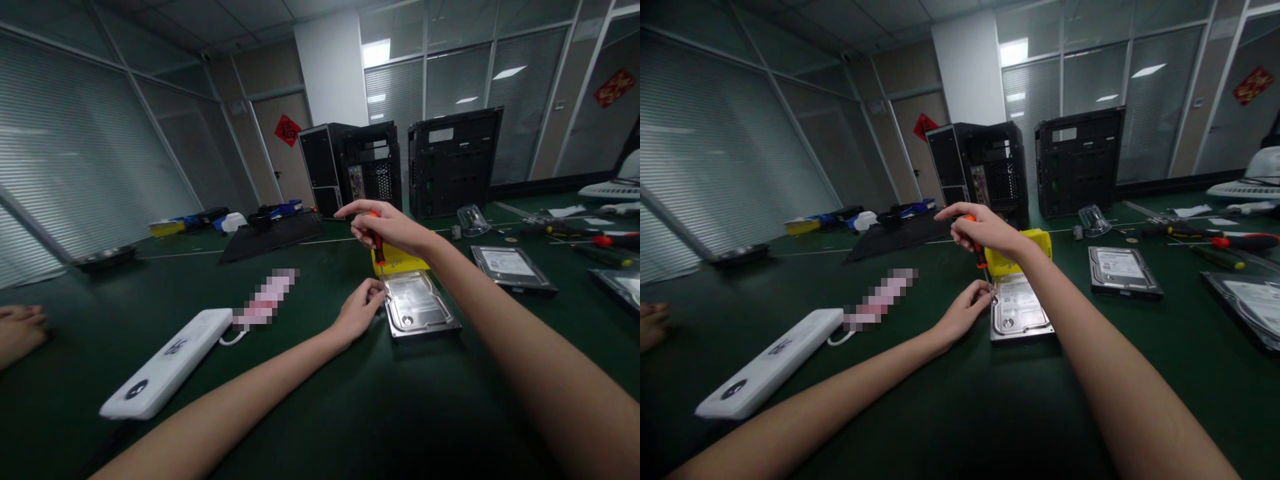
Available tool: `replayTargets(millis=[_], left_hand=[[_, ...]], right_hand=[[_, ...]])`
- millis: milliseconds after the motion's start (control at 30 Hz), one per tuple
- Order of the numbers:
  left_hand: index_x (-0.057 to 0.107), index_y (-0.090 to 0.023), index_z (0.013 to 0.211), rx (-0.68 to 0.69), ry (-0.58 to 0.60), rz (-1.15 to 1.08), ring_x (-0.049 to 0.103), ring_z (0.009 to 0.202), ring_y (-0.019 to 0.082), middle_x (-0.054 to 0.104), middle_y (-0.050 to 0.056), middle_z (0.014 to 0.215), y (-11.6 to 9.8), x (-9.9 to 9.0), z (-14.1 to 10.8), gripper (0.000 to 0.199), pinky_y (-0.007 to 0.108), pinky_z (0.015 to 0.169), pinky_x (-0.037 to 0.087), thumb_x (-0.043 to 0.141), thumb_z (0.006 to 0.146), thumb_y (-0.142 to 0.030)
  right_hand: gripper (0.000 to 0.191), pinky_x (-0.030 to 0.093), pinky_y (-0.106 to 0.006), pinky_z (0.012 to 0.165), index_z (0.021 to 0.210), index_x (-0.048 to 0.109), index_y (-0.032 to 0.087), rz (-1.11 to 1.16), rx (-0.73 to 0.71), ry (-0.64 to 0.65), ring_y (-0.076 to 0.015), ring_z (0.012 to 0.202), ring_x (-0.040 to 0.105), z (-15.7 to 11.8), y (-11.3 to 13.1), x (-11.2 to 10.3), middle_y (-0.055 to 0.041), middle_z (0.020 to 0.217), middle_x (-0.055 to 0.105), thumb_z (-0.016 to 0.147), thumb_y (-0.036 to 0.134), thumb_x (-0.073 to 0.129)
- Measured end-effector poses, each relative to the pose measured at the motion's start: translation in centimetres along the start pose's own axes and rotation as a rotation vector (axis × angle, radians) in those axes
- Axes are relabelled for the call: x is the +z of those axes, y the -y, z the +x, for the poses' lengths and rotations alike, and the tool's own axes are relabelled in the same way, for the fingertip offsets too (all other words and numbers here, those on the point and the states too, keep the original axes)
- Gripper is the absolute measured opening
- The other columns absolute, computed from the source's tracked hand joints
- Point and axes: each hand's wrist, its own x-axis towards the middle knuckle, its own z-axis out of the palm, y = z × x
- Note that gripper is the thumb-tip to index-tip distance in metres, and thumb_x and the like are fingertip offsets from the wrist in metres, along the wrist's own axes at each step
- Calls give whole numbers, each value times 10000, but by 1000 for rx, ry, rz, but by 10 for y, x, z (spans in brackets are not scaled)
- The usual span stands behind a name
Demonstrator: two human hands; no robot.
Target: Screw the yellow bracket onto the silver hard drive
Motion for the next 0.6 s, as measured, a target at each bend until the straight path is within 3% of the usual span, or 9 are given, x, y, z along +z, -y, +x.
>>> replayTargets(millis=[267,600], left_hand=[[514,-201,978,-6,15,-25,481,743,135,511,0,792,-5,-2,-1,235,231,679,393,417,827,-353],[523,-198,989,-36,8,-48,489,746,138,529,3,800,-4,0,1,254,240,698,394,420,825,-362]], right_hand=[[366,349,-181,449,1083,511,126,-20,13,5,-47,492,433,-2,2,-1,22,637,467,740,78,390],[289,366,-182,497,938,584,108,52,-5,30,-54,534,423,3,-2,-2,18,618,464,710,83,408]])
